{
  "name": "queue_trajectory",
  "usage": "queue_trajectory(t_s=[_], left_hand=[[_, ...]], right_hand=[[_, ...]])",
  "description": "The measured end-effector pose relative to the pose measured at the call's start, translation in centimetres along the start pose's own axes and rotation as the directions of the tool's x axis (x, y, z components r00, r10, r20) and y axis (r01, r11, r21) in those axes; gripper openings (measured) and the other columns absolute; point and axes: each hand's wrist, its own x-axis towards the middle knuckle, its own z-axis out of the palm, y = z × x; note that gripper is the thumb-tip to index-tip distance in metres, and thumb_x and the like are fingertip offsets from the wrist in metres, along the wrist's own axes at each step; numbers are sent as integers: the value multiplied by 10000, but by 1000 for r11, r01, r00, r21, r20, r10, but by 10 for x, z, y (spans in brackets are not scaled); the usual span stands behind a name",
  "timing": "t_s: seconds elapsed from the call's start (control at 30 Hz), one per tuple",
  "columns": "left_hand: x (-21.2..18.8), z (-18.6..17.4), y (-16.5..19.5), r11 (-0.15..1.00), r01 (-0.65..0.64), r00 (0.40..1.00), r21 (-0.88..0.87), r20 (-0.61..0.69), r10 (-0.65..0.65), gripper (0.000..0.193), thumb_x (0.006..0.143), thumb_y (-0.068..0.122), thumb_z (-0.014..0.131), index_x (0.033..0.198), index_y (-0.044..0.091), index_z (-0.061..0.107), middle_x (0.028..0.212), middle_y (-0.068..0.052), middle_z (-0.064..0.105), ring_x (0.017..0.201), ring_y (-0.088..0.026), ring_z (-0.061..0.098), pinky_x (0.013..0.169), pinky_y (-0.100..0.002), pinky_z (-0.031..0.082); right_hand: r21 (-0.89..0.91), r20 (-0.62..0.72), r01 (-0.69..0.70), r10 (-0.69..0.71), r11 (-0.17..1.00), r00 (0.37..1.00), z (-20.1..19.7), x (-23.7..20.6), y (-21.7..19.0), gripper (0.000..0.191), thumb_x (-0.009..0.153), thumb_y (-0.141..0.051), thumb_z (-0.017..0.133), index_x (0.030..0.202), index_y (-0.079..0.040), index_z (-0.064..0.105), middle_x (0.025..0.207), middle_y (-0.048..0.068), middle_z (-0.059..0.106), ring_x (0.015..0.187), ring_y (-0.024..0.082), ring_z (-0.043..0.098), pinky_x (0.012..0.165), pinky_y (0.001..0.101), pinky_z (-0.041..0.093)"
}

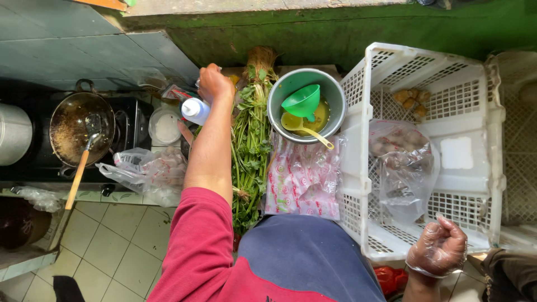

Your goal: The person fills small clear plastic bags with yellow sauce from a metal bowl using a ladle, then twists and ties each bag closed and sets it on the work surface. They reposition a green funnel over the bowl, then reach into a crate of round meatballs and open a plastic bag.

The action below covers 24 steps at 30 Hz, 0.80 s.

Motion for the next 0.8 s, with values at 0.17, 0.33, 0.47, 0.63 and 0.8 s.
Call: queue_trajectory(t_s=[0.17, 0.33, 0.47, 0.63, 0.8], left_hand=[[8, 10, 1, 989, 149, 970, 15, 190, -149, 234, 798, 150, 689, 1033, 153, 702, 1096, -102, 687, 1052, -360, 652, 883, -522, 476], [-12, 4, 4, 896, -97, 995, -434, -19, 99, 253, 907, 88, 629, 1158, 76, 660, 1132, -137, 675, 1071, -344, 661, 934, -472, 505], [-102, -20, -13, 691, -293, 931, -661, -34, 362, 223, 999, 58, 579, 1209, -9, 617, 1189, -184, 658, 1131, -327, 659, 1017, -418, 522], [-230, -50, -39, 688, -324, 885, -649, 51, 464, 133, 1000, 69, 611, 1115, 13, 647, 1137, -160, 687, 1100, -308, 671, 1008, -405, 535], [-303, -58, -56, 600, -300, 740, -742, 216, 637, 176, 930, 64, 697, 1092, 5, 664, 1065, -172, 685, 1029, -347, 667, 924, -418, 529]], right_hand=[[-78, 23, -8, 10, 997, 1000, 1, 9, -3, 341, 1168, -266, 700, 1231, 56, 607, 1000, 58, 609, 823, 99, 524, 826, 232, 471], [-83, 47, 31, -27, 996, 999, 5, 14, -6, 331, 1162, -253, 689, 1243, 55, 597, 1055, 68, 629, 848, 106, 543, 825, 230, 470], [-34, 24, 42, -41, 999, 999, 8, 11, 0, 317, 1152, -233, 708, 1242, 47, 594, 1063, 67, 613, 821, 101, 490, 805, 231, 441], [-13, 36, 42, -41, 999, 999, 4, 7, 10, 263, 1146, -189, 675, 1251, 39, 597, 1070, 56, 598, 817, 88, 479, 829, 230, 463], [71, 74, 39, -44, 997, 996, 1, 2, 18, 247, 1168, -135, 687, 1292, 41, 566, 1126, 74, 588, 866, 103, 479, 844, 231, 438]])
